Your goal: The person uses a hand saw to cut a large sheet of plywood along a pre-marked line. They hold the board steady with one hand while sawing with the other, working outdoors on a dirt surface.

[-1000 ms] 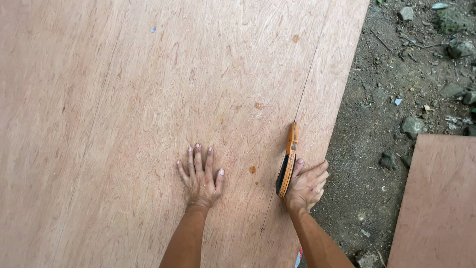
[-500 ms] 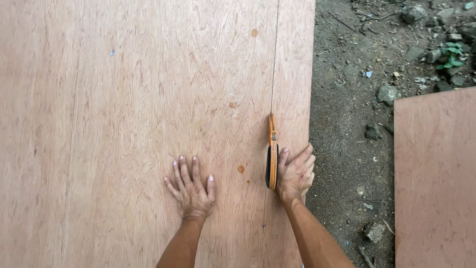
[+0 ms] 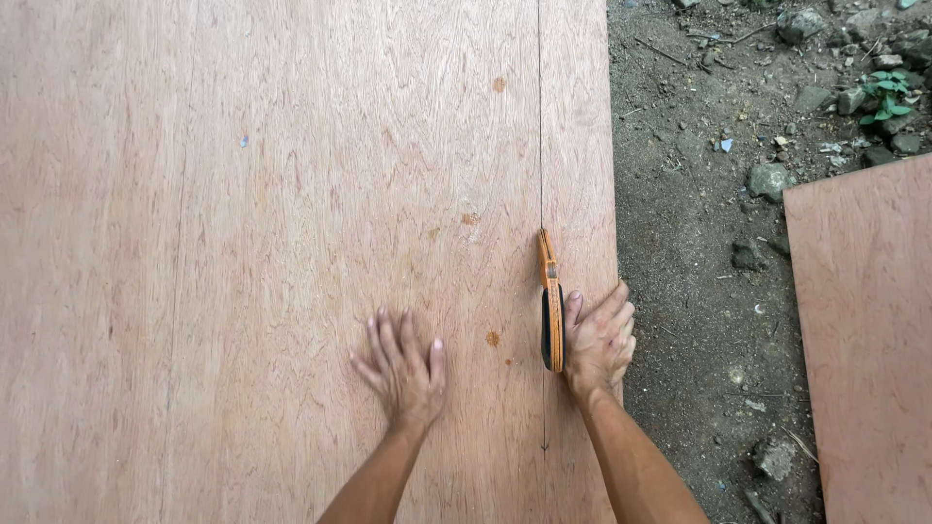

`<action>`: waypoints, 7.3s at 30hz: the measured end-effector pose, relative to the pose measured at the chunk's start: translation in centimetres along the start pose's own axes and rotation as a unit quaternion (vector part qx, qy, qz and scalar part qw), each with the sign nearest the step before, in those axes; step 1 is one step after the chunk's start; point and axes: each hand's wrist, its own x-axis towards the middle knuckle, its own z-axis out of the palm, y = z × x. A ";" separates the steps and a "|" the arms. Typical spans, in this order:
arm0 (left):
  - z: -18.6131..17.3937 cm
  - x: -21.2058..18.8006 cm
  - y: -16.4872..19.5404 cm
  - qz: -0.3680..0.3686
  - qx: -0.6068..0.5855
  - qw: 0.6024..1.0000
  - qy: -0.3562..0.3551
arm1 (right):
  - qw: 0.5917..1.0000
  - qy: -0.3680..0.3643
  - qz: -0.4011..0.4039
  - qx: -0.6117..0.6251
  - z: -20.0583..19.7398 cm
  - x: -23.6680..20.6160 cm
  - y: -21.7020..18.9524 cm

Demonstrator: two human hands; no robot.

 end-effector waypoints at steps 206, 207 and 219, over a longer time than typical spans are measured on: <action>-0.3 8.6 4.5 0.021 0.010 1.000 -0.003 | 0.880 -0.128 -0.176 0.422 -6.7 12.0 -15.6; -0.3 8.6 4.5 0.020 0.011 1.000 -0.008 | 0.882 -0.134 -0.176 0.415 -6.6 11.5 -14.9; -0.4 8.7 4.6 0.012 0.014 0.999 -0.030 | 0.867 -0.167 -0.126 0.451 -4.7 14.4 -15.7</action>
